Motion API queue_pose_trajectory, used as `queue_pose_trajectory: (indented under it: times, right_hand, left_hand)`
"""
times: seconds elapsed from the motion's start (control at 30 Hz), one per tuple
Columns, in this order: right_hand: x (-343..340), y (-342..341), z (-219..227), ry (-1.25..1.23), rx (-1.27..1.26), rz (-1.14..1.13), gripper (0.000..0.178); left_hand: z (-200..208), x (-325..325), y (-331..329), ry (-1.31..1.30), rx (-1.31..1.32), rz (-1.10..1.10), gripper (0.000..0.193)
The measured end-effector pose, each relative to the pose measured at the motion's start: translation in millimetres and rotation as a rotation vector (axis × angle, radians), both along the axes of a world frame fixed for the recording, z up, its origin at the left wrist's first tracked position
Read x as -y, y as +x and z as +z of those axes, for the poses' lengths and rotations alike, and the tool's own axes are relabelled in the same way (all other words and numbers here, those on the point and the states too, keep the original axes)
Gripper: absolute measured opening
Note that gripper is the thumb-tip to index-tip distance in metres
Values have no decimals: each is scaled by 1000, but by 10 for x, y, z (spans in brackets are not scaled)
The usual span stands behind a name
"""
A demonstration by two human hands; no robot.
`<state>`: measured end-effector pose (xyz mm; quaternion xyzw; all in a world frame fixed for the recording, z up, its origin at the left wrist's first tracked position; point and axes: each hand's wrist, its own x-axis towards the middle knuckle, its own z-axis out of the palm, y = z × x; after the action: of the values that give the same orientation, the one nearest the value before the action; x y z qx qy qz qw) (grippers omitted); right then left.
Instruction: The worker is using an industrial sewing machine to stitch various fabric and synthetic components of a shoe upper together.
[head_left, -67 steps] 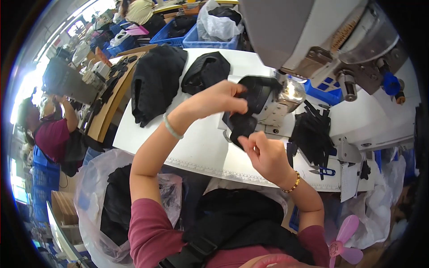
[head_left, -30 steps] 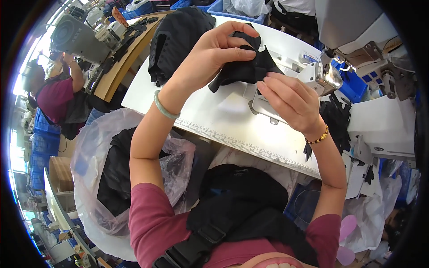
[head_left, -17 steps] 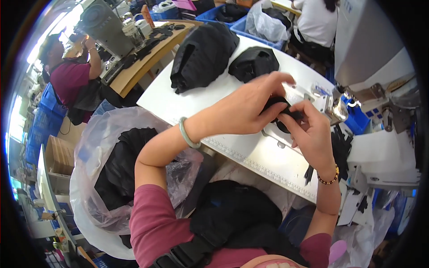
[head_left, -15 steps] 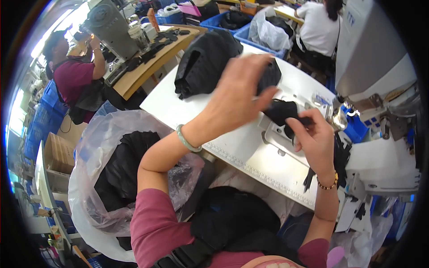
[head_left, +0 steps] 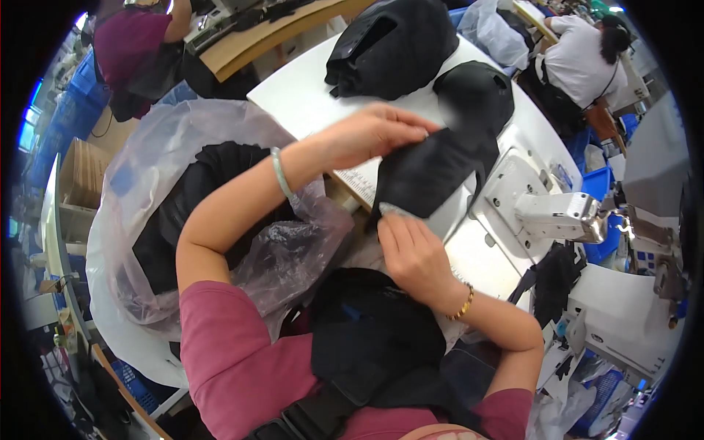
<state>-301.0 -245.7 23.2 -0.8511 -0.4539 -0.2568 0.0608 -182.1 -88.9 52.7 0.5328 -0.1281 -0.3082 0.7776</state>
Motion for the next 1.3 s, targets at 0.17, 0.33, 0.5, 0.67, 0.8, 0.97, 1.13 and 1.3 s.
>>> queue_pose_trajectory:
  times: [0.17,0.33,0.5,0.67,0.8,0.97,1.13,1.3]
  right_hand:
    - [-621,581,-216,-40,113,-66,6]
    - [-1108,967,-390,-95,276,-172,8]
    - [-1465,1047,-644,-197,323,-252,30]
    - [-1480,1309,-618,-316,245,-332,33]
    - [-1490,1604,-656,-143,110,-521,37]
    - [-1456,1499,-662,-10,122,-382,38]
    - [-730,1939,-1265,745,-519,-22,23]
    - [-884,1134,-851,447,-178,123,19]
  left_hand:
    - [175,-499,65,549,592,113,36]
    - [-212,-1270,754,-245,262,267,29]
    - [-688,-1814,1377,171,117,461,22]
    - [-610,-1393,1670,312,218,576,13]
    - [-432,-1059,2022,295,474,602,24]
    - [-150,-935,2016,737,1148,1020,35]
    - [335,1095,1137,394,1618,517,14]
    - [-52,1480,1305,916,1733,200,43]
